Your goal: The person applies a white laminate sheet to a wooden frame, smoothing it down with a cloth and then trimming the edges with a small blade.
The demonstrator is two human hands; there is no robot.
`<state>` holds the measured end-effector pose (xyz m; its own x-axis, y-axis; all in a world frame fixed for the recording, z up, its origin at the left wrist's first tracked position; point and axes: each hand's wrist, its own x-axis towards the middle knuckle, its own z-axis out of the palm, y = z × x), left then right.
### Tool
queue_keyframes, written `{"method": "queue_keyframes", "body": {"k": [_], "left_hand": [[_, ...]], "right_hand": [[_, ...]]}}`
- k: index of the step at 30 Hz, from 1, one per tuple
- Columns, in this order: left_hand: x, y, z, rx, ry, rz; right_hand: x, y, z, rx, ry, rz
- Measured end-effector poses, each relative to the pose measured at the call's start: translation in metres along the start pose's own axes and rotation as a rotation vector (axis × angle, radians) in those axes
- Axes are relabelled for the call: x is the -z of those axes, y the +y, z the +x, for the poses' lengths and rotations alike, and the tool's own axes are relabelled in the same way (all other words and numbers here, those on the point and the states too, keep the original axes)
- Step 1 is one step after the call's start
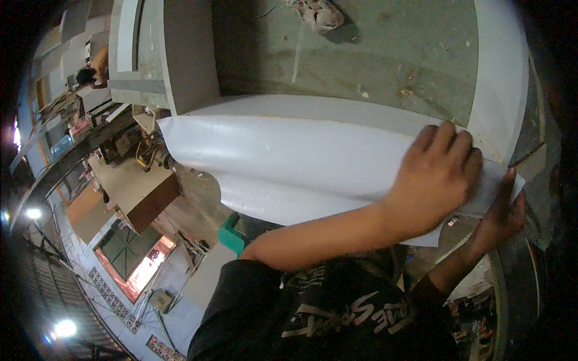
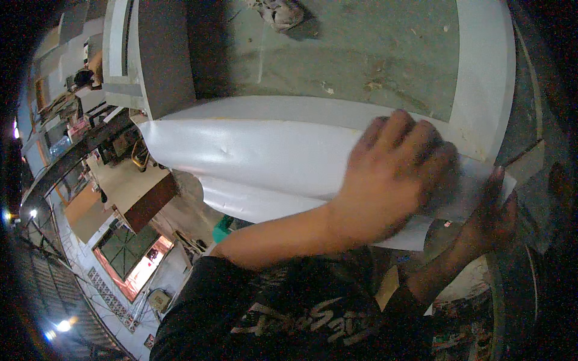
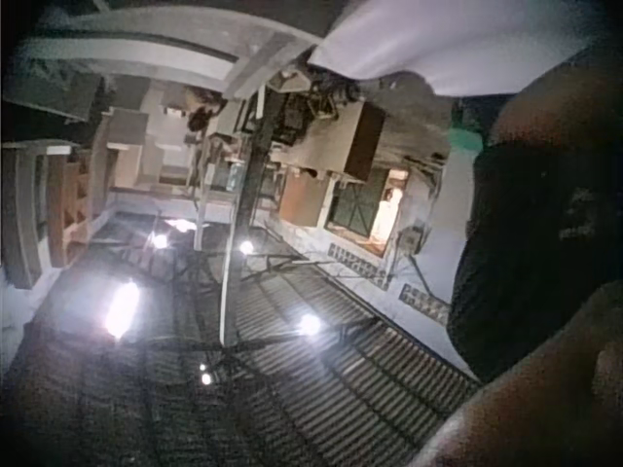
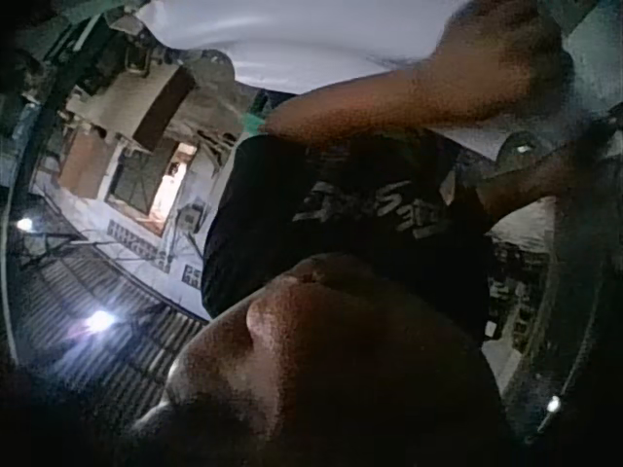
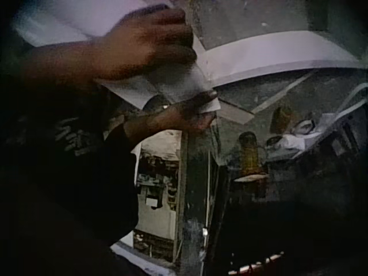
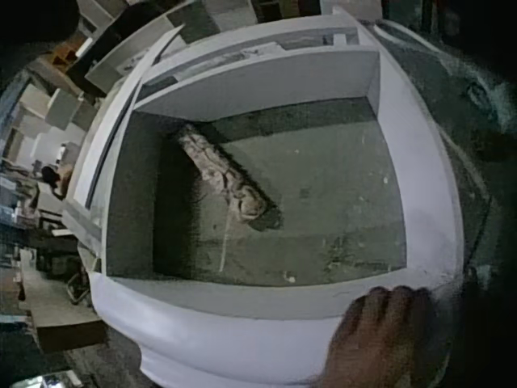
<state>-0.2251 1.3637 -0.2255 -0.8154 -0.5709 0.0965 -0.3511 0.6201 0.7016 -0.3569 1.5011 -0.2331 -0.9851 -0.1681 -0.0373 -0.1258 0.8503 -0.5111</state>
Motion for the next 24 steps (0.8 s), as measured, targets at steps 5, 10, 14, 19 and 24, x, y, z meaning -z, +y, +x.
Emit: {"method": "queue_keyframes", "body": {"k": [5, 10, 14, 19, 24], "left_hand": [[0.049, -0.037, -0.020, 0.038, -0.008, 0.063], [0.085, -0.062, -0.032, 0.021, 0.071, 0.062], [0.106, -0.089, -0.047, 0.025, 0.128, 0.097], [0.135, -0.105, -0.053, 0.072, 0.146, 0.118], [0.154, -0.121, -0.059, 0.079, 0.099, 0.167]], "right_hand": [[-0.004, 0.020, 0.008, 0.024, 0.048, 0.046], [0.004, 0.015, 0.013, -0.042, -0.043, 0.045], [0.004, -0.002, 0.004, -0.060, 0.015, 0.020], [0.004, 0.016, 0.013, -0.016, -0.093, 0.116], [0.016, 0.001, 0.011, 0.001, -0.038, -0.075]]}}
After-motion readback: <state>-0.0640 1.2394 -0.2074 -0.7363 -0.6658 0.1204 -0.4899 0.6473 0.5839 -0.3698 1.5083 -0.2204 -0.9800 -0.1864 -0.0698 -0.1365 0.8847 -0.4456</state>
